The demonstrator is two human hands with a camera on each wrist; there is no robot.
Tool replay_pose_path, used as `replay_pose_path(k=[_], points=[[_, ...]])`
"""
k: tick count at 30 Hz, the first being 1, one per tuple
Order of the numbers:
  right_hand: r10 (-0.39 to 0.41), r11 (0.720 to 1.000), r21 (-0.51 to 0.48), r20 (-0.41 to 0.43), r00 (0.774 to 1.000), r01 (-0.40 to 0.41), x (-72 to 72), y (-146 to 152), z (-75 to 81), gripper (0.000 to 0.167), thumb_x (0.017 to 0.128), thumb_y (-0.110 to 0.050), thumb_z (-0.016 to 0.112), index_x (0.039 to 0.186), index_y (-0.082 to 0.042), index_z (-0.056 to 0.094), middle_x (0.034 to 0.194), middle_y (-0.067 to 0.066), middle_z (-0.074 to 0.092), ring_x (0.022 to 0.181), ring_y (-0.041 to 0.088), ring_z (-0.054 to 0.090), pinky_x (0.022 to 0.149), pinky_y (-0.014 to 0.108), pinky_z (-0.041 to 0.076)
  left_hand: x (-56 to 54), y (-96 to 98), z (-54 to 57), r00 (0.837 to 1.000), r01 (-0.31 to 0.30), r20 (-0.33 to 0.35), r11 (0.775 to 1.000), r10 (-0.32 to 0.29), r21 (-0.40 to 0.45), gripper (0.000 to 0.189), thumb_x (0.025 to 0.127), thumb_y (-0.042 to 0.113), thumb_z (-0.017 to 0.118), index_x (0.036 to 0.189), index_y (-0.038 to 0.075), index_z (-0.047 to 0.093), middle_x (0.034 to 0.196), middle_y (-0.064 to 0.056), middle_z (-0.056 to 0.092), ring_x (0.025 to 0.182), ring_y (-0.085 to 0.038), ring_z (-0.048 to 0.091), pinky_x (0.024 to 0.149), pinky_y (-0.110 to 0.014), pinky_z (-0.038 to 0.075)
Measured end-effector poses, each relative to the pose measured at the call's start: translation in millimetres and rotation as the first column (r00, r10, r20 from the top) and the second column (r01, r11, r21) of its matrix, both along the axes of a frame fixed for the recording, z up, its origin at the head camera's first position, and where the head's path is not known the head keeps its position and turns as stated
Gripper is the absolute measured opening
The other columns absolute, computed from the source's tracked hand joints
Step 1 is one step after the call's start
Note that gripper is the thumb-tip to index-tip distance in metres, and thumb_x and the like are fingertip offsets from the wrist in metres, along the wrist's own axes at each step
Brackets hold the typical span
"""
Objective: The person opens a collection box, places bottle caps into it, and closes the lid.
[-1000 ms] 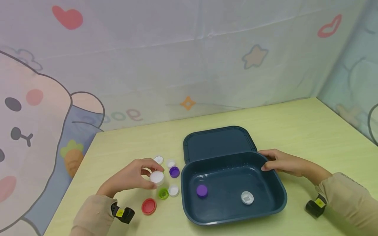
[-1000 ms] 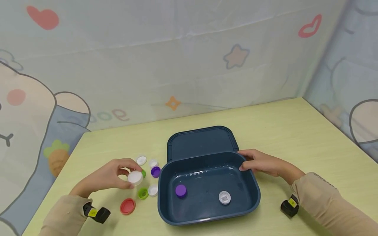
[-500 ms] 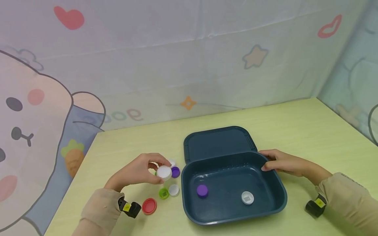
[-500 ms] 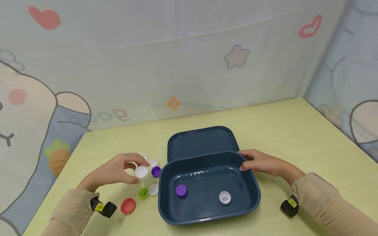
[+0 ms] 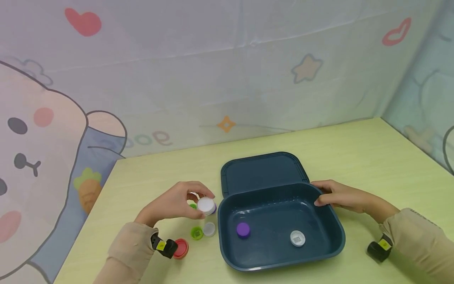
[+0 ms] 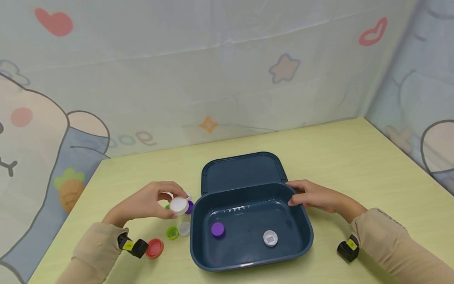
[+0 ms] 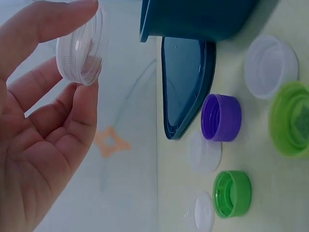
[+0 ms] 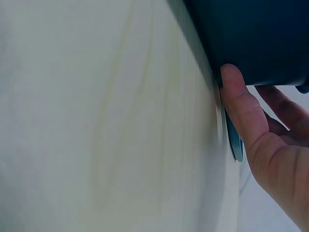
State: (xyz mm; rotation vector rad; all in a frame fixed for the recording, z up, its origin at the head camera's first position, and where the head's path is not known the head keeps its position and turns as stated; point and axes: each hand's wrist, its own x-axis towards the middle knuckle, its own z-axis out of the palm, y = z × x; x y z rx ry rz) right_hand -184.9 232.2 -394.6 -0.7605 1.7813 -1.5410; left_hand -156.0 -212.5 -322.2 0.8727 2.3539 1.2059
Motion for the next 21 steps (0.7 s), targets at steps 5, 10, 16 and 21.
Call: replay_pose_path(k=[5, 10, 16, 21], points=[[0.012, 1.0, -0.012, 0.012, 1.0, -0.012, -0.6, 2, -1.8, 0.05, 0.092, -0.004, 0.048, 0.136, 0.013, 0.031, 0.122, 0.015, 0.054, 0.106, 0.02, 0.056, 0.089, 0.033, 0.048, -1.0, 4.9, 0.5, 1.0, 0.02, 0.002, 1.0, -0.02, 0.014, 0.036, 0.072, 0.006, 0.076, 0.106, 0.015, 0.067, 0.105, 0.001, 0.063, 0.092, -0.02, 0.056, 0.081, -0.034, 0.05], [0.014, 1.0, -0.015, 0.01, 1.0, -0.013, -0.6, 2, -2.5, 0.05, 0.092, -0.004, 0.048, 0.136, 0.013, 0.031, 0.123, 0.015, 0.053, 0.106, 0.021, 0.056, 0.089, 0.033, 0.048, -2.9, 9.3, -1.1, 1.0, 0.03, -0.011, 1.0, -0.029, 0.011, 0.035, 0.072, 0.006, 0.076, 0.105, 0.014, 0.068, 0.104, 0.002, 0.063, 0.092, -0.018, 0.056, 0.081, -0.034, 0.05], [0.014, 0.999, -0.029, 0.015, 1.0, -0.014, -0.3, 1, -1.5, 0.049, 0.092, -0.003, 0.049, 0.134, 0.013, 0.033, 0.121, 0.015, 0.054, 0.104, 0.021, 0.057, 0.088, 0.034, 0.049, -5.2, 15.8, -1.5, 0.999, 0.047, -0.018, 0.999, -0.047, 0.018, 0.036, 0.072, 0.006, 0.077, 0.106, 0.009, 0.067, 0.104, 0.002, 0.063, 0.091, -0.019, 0.054, 0.08, -0.033, 0.05], [0.021, 0.999, -0.036, 0.019, 1.0, -0.02, -0.7, 2, -1.8, 0.048, 0.092, -0.002, 0.048, 0.134, 0.013, 0.033, 0.121, 0.015, 0.054, 0.104, 0.021, 0.057, 0.088, 0.034, 0.049, -6.2, 22.0, -0.8, 0.999, 0.052, -0.012, 0.999, -0.051, 0.012, 0.036, 0.071, 0.005, 0.076, 0.106, 0.01, 0.067, 0.105, 0.003, 0.063, 0.092, -0.019, 0.054, 0.08, -0.032, 0.05]])
